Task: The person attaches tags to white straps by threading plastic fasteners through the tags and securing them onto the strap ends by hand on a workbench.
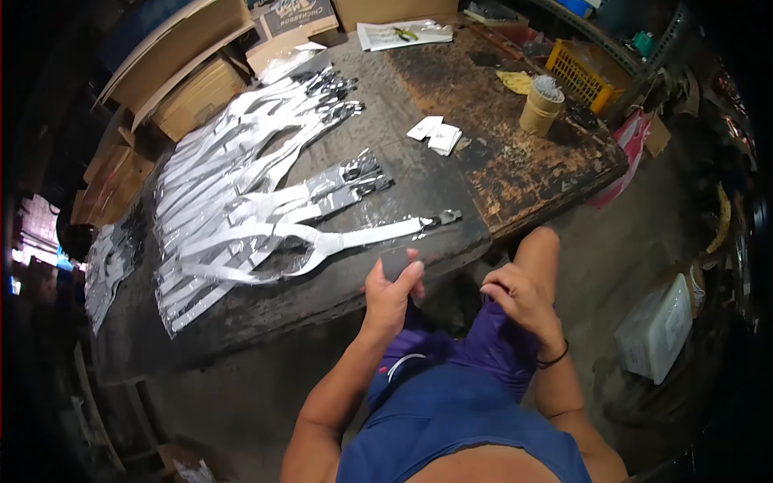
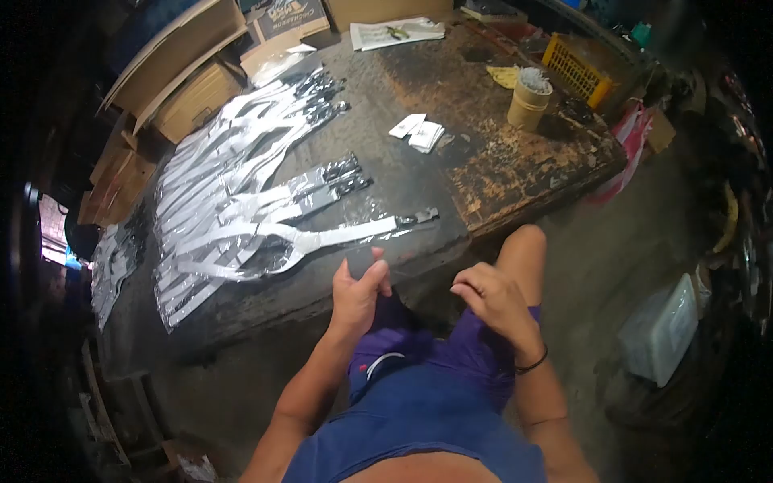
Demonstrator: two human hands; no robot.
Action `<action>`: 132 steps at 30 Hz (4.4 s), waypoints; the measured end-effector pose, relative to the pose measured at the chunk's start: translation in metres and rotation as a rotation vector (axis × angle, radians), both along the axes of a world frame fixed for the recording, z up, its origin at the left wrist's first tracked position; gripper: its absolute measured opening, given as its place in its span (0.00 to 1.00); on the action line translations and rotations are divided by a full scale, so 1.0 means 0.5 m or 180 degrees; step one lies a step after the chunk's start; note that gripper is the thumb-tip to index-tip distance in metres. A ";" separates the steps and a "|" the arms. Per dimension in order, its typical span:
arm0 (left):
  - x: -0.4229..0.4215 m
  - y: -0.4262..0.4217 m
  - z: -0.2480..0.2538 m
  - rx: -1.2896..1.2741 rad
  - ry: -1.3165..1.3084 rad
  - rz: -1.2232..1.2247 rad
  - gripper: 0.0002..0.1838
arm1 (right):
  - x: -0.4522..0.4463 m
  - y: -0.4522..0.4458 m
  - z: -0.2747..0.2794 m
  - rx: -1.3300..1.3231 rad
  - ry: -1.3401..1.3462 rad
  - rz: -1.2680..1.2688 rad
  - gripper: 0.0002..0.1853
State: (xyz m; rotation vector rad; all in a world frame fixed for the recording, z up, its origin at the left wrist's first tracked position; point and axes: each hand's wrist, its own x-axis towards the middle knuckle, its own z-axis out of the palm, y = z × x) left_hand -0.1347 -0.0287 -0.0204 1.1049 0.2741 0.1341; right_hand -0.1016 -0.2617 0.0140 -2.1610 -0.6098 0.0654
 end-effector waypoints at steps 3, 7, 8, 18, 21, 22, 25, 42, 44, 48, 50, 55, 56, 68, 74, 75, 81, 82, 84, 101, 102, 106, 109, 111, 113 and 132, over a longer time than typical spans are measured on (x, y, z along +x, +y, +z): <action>0.004 -0.006 0.003 -0.0345 0.0152 -0.0245 0.16 | -0.002 -0.016 -0.012 -0.0108 -0.0351 -0.0223 0.04; 0.001 -0.014 0.003 -0.0720 0.0336 -0.0535 0.17 | 0.007 -0.033 -0.029 0.0302 -0.0162 -0.0626 0.03; -0.001 -0.017 -0.002 -0.1007 0.0288 -0.0621 0.16 | 0.008 -0.030 -0.029 0.1067 0.0401 -0.0753 0.03; -0.026 -0.067 0.012 -0.0461 0.0294 -0.1046 0.17 | 0.033 0.106 -0.048 0.1810 0.0191 0.0022 0.04; -0.031 -0.069 0.015 -0.0460 0.0319 -0.1041 0.18 | 0.031 0.110 -0.049 0.1518 0.0197 0.0147 0.03; -0.032 -0.069 0.013 -0.0421 0.0304 -0.1057 0.18 | 0.030 0.109 -0.045 0.1321 0.0262 0.0180 0.02; -0.034 -0.069 0.003 -0.0343 0.0277 -0.1149 0.23 | 0.028 0.107 -0.047 0.1030 -0.0172 0.0251 0.03; -0.054 -0.040 -0.064 -0.1499 0.0302 -0.2749 0.42 | 0.013 0.028 0.007 0.0530 0.1109 0.1644 0.14; -0.045 -0.035 -0.074 -0.0961 0.0026 -0.2910 0.40 | 0.005 0.031 0.023 0.0363 0.1015 0.1637 0.22; -0.035 -0.048 -0.056 0.0410 -0.0596 -0.2675 0.32 | -0.010 0.028 0.034 -0.0189 0.0790 0.1400 0.32; -0.024 -0.059 -0.030 0.0448 -0.0330 -0.2514 0.25 | -0.014 0.027 0.041 -0.0217 0.0580 0.1412 0.32; -0.025 -0.082 -0.038 0.0094 -0.0258 -0.1964 0.12 | -0.010 0.027 0.073 -0.0093 0.0171 0.1101 0.34; -0.027 -0.074 -0.037 0.0127 -0.0254 -0.2068 0.11 | -0.012 0.017 0.089 -0.0224 0.0580 0.0924 0.33; -0.044 -0.028 -0.003 0.1362 -0.0858 -0.1386 0.07 | 0.162 0.026 0.005 0.0296 0.0716 -0.0240 0.13; -0.051 -0.032 -0.007 0.1804 -0.1078 -0.1436 0.12 | 0.232 0.075 -0.087 -0.0456 -0.0559 0.0009 0.17; -0.053 -0.031 -0.008 0.1873 -0.1069 -0.1445 0.13 | 0.231 0.080 -0.088 -0.0451 -0.0539 0.0037 0.17; -0.049 -0.016 -0.019 0.2476 -0.1297 -0.1255 0.15 | 0.229 0.105 -0.072 -0.1064 -0.0360 -0.0157 0.15; -0.050 -0.015 -0.017 0.2602 -0.1305 -0.1177 0.14 | 0.226 0.108 -0.071 -0.1049 -0.0420 -0.0181 0.14; -0.052 -0.005 -0.026 0.2730 -0.1336 -0.0978 0.14 | 0.223 0.111 -0.071 -0.0976 -0.0417 -0.0188 0.13; 0.022 0.326 0.044 0.5558 -0.0118 0.0071 0.32 | 0.214 0.103 -0.099 -0.0456 -0.0657 -0.0369 0.11; 0.029 0.332 0.050 0.5683 -0.0030 -0.0151 0.34 | 0.212 0.103 -0.102 -0.0415 -0.0739 -0.0376 0.11; 0.055 0.355 0.050 0.5877 -0.0142 -0.0499 0.35 | 0.208 0.103 -0.112 -0.0296 -0.0830 -0.0418 0.11; 0.064 0.358 0.048 0.5950 -0.0097 -0.0777 0.33 | 0.209 0.100 -0.121 -0.0313 -0.0931 -0.0434 0.11; 0.066 0.358 0.046 0.5973 -0.0073 -0.0841 0.31 | 0.210 0.099 -0.125 -0.0316 -0.0973 -0.0438 0.11; 0.064 0.357 0.044 0.5947 -0.0145 -0.0773 0.30 | 0.210 0.099 -0.125 -0.0317 -0.1019 -0.0443 0.11; -0.122 0.277 -0.083 0.6085 -0.1199 0.0827 0.12 | 0.137 0.050 -0.165 -0.0134 -0.1842 -0.0086 0.13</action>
